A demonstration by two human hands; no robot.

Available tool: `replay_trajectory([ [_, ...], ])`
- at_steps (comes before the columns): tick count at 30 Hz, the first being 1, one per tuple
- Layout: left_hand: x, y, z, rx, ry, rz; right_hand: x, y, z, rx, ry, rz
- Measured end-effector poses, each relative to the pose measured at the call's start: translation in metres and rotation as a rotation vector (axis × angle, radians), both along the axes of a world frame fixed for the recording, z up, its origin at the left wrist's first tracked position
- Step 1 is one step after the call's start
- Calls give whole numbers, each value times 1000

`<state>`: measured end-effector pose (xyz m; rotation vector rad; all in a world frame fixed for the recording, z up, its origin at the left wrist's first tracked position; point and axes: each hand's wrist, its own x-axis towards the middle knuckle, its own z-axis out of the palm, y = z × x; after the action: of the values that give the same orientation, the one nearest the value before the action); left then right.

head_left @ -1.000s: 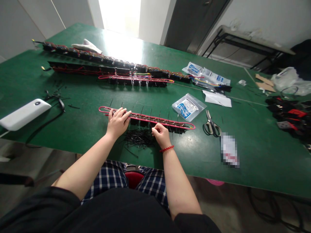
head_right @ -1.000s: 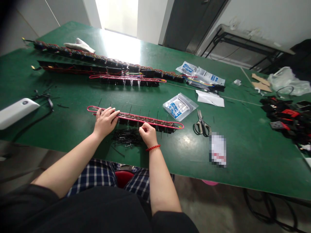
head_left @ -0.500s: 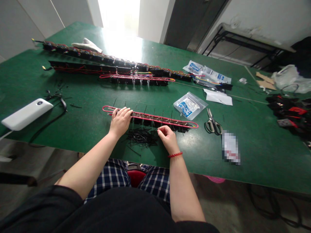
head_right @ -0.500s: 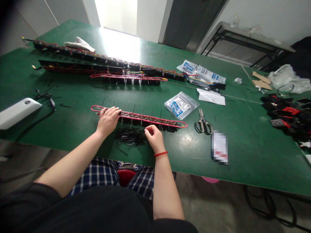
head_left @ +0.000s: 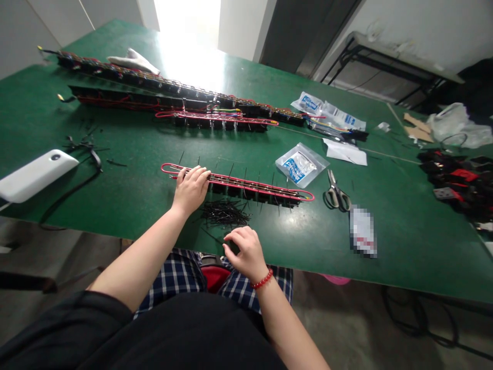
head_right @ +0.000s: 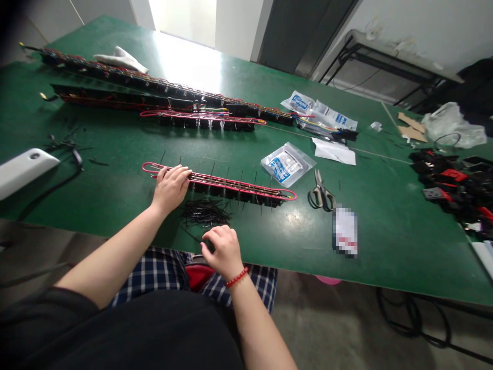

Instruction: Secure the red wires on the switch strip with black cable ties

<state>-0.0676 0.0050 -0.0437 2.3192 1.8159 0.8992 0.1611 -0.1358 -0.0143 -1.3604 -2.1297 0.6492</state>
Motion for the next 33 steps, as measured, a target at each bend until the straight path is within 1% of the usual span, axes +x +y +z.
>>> replay_trajectory([
  [8, 0, 0, -1, 8, 5, 5, 0, 1, -3, 18, -27, -4],
  [15, -1, 1, -1, -17, -20, -2, -5, 1, -6, 29, -30, -11],
  [17, -1, 1, -1, -18, -17, 0, -6, 2, -7, 28, -9, -11],
  [20, 0, 1, -1, -14, -8, 4, -7, 5, -4, 18, 101, -28],
  [24, 0, 1, -1, -14, -3, 8, -1, 16, 4, -30, 232, -111],
  [28, 0, 1, -1, -5, 4, 9, 9, 34, 10, -60, 299, -245],
  [33, 0, 0, 0, -10, 2, 5, 16, 62, 7, -112, 396, -415],
])
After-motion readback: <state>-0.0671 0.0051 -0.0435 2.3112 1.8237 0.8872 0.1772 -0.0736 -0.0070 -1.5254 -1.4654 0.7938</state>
